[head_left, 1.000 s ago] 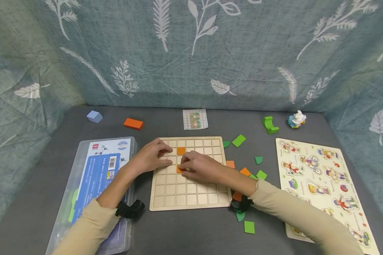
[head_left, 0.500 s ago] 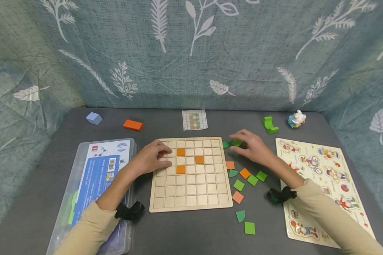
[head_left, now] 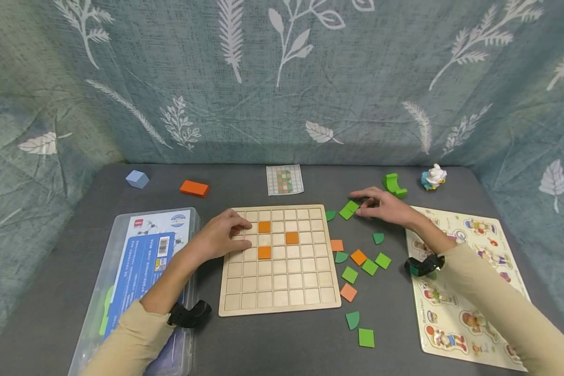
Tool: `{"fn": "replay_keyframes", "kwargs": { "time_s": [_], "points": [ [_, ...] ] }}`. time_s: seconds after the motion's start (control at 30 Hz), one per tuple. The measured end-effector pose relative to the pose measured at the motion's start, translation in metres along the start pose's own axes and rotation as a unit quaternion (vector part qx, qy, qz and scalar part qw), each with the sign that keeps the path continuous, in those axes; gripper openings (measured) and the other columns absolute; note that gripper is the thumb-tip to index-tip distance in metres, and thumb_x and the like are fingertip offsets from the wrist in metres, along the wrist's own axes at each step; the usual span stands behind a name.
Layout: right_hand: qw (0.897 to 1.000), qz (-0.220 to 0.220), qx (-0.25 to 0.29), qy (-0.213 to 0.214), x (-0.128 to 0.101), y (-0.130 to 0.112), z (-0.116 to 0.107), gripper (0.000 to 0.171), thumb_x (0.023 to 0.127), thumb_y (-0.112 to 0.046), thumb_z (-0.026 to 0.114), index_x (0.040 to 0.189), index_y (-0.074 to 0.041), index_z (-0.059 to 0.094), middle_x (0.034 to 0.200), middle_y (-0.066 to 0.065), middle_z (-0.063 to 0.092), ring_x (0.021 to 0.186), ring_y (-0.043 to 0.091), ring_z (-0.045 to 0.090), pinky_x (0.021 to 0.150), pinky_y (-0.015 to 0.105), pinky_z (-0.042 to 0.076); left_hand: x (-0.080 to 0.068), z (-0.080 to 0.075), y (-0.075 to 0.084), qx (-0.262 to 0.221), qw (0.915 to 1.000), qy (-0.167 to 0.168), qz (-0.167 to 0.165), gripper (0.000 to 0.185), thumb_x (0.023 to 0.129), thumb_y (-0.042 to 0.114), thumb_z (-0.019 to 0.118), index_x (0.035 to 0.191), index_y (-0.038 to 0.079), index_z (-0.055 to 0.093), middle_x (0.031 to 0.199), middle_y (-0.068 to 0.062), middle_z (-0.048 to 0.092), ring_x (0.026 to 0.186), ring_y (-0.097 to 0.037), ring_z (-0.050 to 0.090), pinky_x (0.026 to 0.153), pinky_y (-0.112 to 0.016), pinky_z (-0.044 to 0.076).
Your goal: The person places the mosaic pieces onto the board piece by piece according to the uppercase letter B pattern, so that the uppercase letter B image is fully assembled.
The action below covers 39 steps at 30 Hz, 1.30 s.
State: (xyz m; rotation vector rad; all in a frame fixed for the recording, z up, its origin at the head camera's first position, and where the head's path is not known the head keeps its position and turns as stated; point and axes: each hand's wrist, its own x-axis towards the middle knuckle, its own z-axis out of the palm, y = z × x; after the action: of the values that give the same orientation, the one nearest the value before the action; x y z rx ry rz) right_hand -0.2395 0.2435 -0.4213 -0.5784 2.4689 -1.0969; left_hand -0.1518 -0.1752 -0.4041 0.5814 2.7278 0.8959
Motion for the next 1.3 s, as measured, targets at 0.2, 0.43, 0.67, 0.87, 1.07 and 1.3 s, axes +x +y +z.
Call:
{"fn": "replay_keyframes", "kwargs": {
  "time_s": [0.2,0.43,0.67,0.87,1.07,1.3],
  "points": [
    [1.000,-0.005,-0.002,-0.031,0.008,0.006,-0.006,0.044,0.096,-0.014,0.060,0.139,-0.008,0.052,0.131,0.018,0.043,0.097,0.021,0.048,0.085,0.037,0.040,0.001,0.000,-0.001,-0.001,1.0000,-0.002,-0.001,0.039,0.086,0.017,0.073,0.119,-0.001,0.065,0.111,-0.016,0.055,0.096,-0.026,0.057,0.087,-0.041,0.049],
    [0.999,-0.013,0.000,-0.031,0.010,0.004,-0.003,0.035,0.096,-0.009,0.058,0.130,-0.005,0.059,0.129,0.017,0.041,0.093,0.019,0.045,0.082,0.032,0.041,0.000,0.000,-0.001,-0.002,1.0000,-0.004,-0.005,0.039,0.086,0.017,0.073,0.119,-0.001,0.065,0.112,-0.017,0.055,0.096,-0.026,0.057,0.088,-0.041,0.049],
    [1.000,-0.019,-0.012,0.003,0.009,0.006,0.000,0.031,0.092,-0.010,0.065,0.123,-0.003,0.063,0.122,0.016,0.045,0.088,0.014,0.048,0.078,0.027,0.042,0.000,0.000,-0.001,-0.002,1.0000,-0.005,-0.001,0.039,0.086,0.017,0.073,0.119,-0.001,0.065,0.113,-0.017,0.055,0.097,-0.026,0.057,0.089,-0.042,0.050],
    [0.999,-0.019,-0.007,0.043,0.007,0.000,0.001,0.031,0.092,-0.010,0.065,0.120,0.003,0.062,0.107,0.017,0.058,0.083,0.005,0.055,0.075,0.022,0.045,0.000,0.000,-0.002,0.000,1.0000,-0.004,-0.002,0.039,0.086,0.017,0.073,0.120,-0.001,0.065,0.113,-0.017,0.055,0.098,-0.027,0.057,0.089,-0.042,0.050],
    [0.997,-0.060,0.018,0.052,0.012,-0.033,0.022,0.030,0.090,-0.009,0.067,0.117,0.002,0.062,0.102,0.015,0.060,0.084,0.006,0.056,0.070,0.023,0.047,-0.001,0.000,-0.002,0.002,1.0000,-0.003,-0.007,0.039,0.086,0.017,0.074,0.120,0.000,0.065,0.112,-0.015,0.055,0.098,-0.026,0.057,0.089,-0.042,0.049],
    [0.973,-0.219,-0.067,0.015,0.028,-0.086,0.079,0.026,0.088,-0.013,0.071,0.111,-0.003,0.067,0.097,0.010,0.063,0.084,0.017,0.061,0.067,0.024,0.050,0.001,0.001,-0.001,0.001,1.0000,-0.004,-0.005,0.040,0.086,0.018,0.074,0.121,0.000,0.065,0.112,-0.015,0.055,0.098,-0.025,0.057,0.089,-0.041,0.049]
  ]
}}
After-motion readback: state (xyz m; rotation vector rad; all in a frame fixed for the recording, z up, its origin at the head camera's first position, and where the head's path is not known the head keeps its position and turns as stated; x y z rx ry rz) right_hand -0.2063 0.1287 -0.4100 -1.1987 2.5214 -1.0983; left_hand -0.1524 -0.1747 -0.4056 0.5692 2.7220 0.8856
